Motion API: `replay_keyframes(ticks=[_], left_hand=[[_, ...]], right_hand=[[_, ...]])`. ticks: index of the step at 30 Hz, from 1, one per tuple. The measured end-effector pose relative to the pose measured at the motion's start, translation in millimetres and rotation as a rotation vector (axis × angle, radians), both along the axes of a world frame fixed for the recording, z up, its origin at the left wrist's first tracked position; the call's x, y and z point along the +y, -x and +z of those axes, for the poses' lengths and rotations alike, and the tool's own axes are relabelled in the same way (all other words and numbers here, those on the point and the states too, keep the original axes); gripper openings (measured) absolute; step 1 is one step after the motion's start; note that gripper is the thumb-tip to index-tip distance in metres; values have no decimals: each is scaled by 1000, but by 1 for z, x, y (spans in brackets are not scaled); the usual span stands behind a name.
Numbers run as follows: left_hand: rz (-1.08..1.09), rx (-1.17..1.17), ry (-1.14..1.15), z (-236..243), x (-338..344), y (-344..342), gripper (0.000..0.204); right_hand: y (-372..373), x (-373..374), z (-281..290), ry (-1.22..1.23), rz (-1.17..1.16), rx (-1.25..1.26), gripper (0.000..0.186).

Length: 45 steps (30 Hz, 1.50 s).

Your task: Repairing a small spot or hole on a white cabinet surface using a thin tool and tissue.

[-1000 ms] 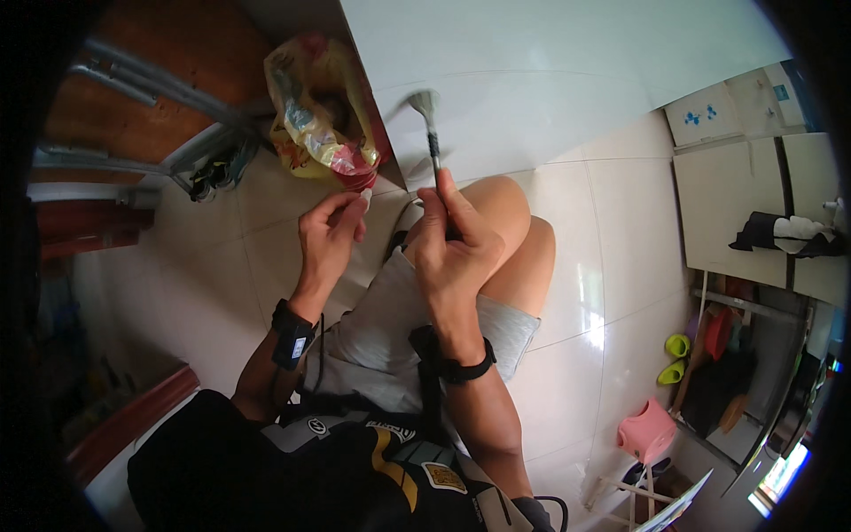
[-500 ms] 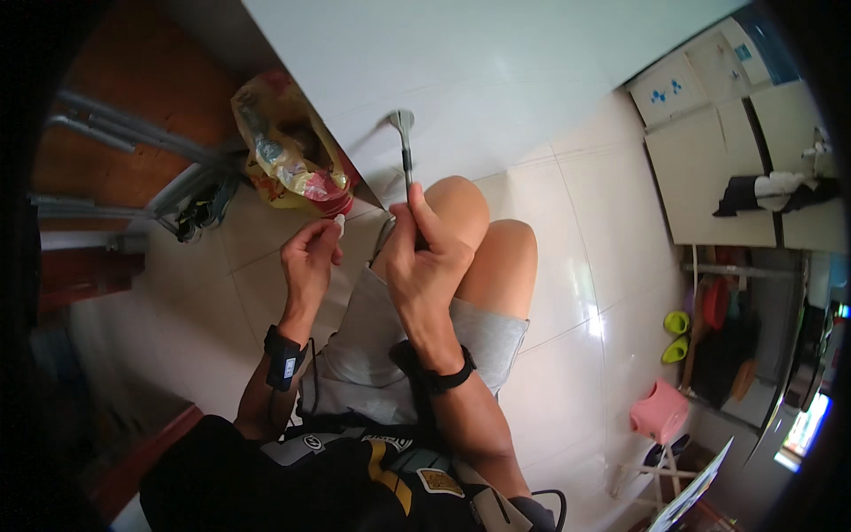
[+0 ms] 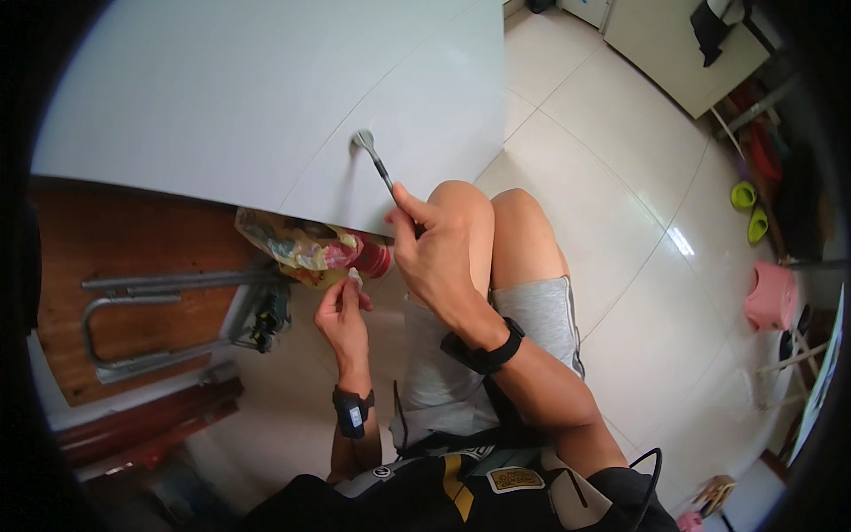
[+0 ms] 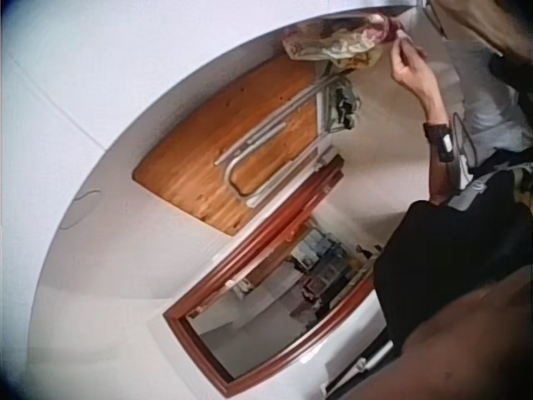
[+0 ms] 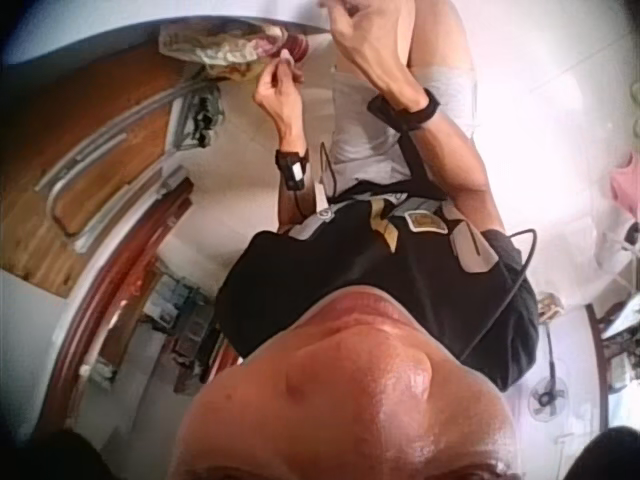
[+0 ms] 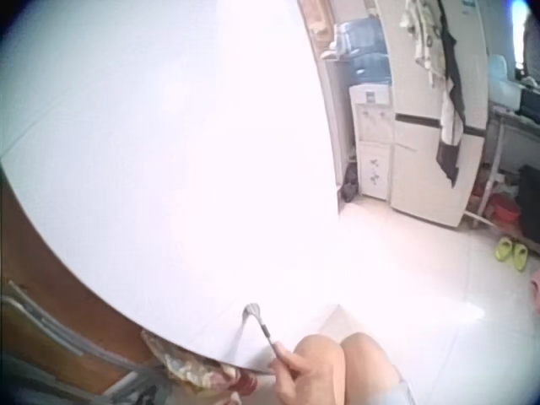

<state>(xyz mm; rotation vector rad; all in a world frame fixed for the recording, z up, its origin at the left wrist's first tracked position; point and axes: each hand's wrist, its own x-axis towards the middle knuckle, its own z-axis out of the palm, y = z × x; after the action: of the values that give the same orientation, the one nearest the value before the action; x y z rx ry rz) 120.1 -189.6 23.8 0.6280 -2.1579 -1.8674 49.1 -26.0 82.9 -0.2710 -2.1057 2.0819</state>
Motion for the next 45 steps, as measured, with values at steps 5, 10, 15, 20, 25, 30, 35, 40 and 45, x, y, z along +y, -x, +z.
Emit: replay_keyframes(ticks=[5, 10, 15, 20, 25, 30, 35, 40, 45], left_hand=[[-25, -41, -3, 1, -1, 0, 23], [-78, 7, 24, 13, 21, 7, 21], [-58, 27, 142, 11, 23, 6, 24], [-130, 17, 103, 13, 26, 6, 29], [-108, 34, 267, 32, 25, 7, 26], [-289, 323, 510, 58, 37, 46, 15], [-491, 663, 1064, 123, 84, 109, 7], [-829, 727, 1524, 110, 114, 169, 5], [-1068, 428, 1914, 79, 80, 192, 11]], right_hand=[[-6, -3, 23, 8, -56, 109, 25], [8, 4, 17, 91, -75, 173, 24], [5, 6, -32, -75, -62, 57, 27], [16, 18, 18, 60, -53, 227, 27], [7, 25, -11, 116, -16, 91, 26], [10, 29, -41, 32, -148, 212, 26], [20, 49, -51, 303, -257, 164, 30], [27, 62, -73, 364, -356, 97, 30], [21, 70, -66, 419, -261, 67, 31]])
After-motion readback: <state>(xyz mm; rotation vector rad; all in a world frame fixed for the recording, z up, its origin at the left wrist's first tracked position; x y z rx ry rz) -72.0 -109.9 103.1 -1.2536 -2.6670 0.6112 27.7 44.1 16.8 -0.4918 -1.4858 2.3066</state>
